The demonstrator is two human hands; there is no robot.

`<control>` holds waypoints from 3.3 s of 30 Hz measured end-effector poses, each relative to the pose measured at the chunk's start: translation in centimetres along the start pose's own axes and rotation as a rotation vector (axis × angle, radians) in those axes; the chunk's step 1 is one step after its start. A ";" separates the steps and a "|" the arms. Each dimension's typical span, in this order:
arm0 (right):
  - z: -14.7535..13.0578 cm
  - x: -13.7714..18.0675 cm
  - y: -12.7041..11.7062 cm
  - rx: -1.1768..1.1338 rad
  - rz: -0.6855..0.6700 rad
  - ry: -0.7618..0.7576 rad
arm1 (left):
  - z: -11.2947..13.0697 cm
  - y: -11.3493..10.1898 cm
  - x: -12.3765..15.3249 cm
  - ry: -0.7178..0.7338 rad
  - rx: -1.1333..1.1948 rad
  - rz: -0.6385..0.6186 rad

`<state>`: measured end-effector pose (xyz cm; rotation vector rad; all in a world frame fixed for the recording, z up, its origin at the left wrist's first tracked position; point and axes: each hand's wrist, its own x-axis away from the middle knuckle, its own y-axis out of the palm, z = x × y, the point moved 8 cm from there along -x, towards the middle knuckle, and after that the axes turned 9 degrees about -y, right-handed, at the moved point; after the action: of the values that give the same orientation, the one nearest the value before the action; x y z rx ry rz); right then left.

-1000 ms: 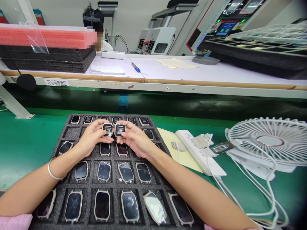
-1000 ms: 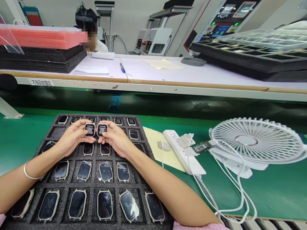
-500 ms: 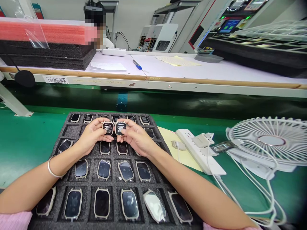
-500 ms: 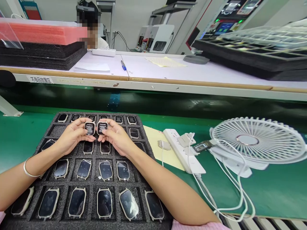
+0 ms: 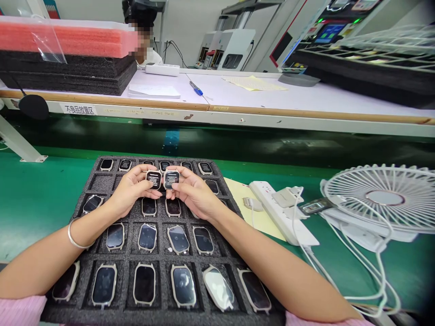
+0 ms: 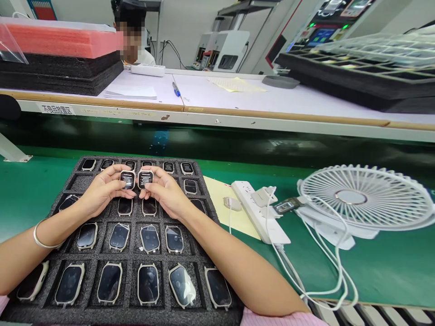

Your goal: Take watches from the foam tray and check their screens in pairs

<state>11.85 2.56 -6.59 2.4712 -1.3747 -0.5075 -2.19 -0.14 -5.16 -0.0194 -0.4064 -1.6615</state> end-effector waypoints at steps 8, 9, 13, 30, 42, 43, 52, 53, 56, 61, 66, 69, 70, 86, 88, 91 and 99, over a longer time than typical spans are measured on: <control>-0.2 0.0 0.2 0.025 -0.021 -0.016 | 0.0 -0.2 -0.1 -0.005 0.010 0.019; -0.2 0.0 0.2 0.032 -0.021 -0.021 | 0.0 -0.1 -0.1 -0.004 0.013 0.016; -0.3 0.1 0.2 0.057 -0.024 -0.034 | 0.1 -0.1 -0.1 0.006 0.019 0.002; 0.3 -0.1 -0.4 0.010 0.065 0.025 | 0.1 0.3 0.1 -0.021 0.004 -0.008; 0.3 -0.1 -0.6 0.081 0.052 -0.009 | 0.0 0.5 0.2 -0.007 -0.013 -0.028; 0.2 -0.1 -0.5 0.083 0.046 -0.013 | 0.1 0.5 0.2 -0.005 -0.015 -0.029; -0.3 0.0 -0.1 0.083 0.013 -0.026 | 0.0 0.2 0.1 0.004 -0.015 -0.008; -0.3 0.0 0.0 0.079 0.012 -0.023 | 0.0 0.2 0.1 0.002 -0.014 -0.008; -0.5 0.1 0.1 0.078 0.014 -0.015 | 0.1 0.2 0.2 -0.004 -0.017 -0.013; -0.2 0.0 -0.3 0.108 0.047 -0.019 | 0.1 0.5 0.3 -0.007 -0.018 -0.030; 0.1 -0.1 -0.6 0.131 0.058 -0.030 | 0.1 0.7 0.3 0.000 -0.037 -0.035; -0.1 -0.1 -0.5 0.126 0.048 -0.036 | 0.1 0.7 0.3 0.007 -0.038 -0.031; -0.1 0.0 -0.4 0.120 0.040 -0.039 | 0.1 0.6 0.3 0.008 -0.037 -0.029; -0.4 0.0 0.1 0.118 0.011 -0.029 | 0.2 0.2 0.0 0.048 -0.064 0.005; -0.5 0.0 0.3 0.114 0.000 -0.030 | 0.2 0.2 0.1 0.046 -0.060 0.005; -0.6 0.1 0.4 0.104 -0.014 -0.034 | 0.2 0.1 0.0 0.042 -0.051 0.000; -0.6 -0.1 0.0 0.084 0.018 -0.049 | 2.4 1.8 1.8 0.160 -0.087 -0.029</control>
<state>12.09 2.68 -6.03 2.5258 -1.4648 -0.5190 -1.25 -1.36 -2.05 0.0550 -0.2137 -1.6948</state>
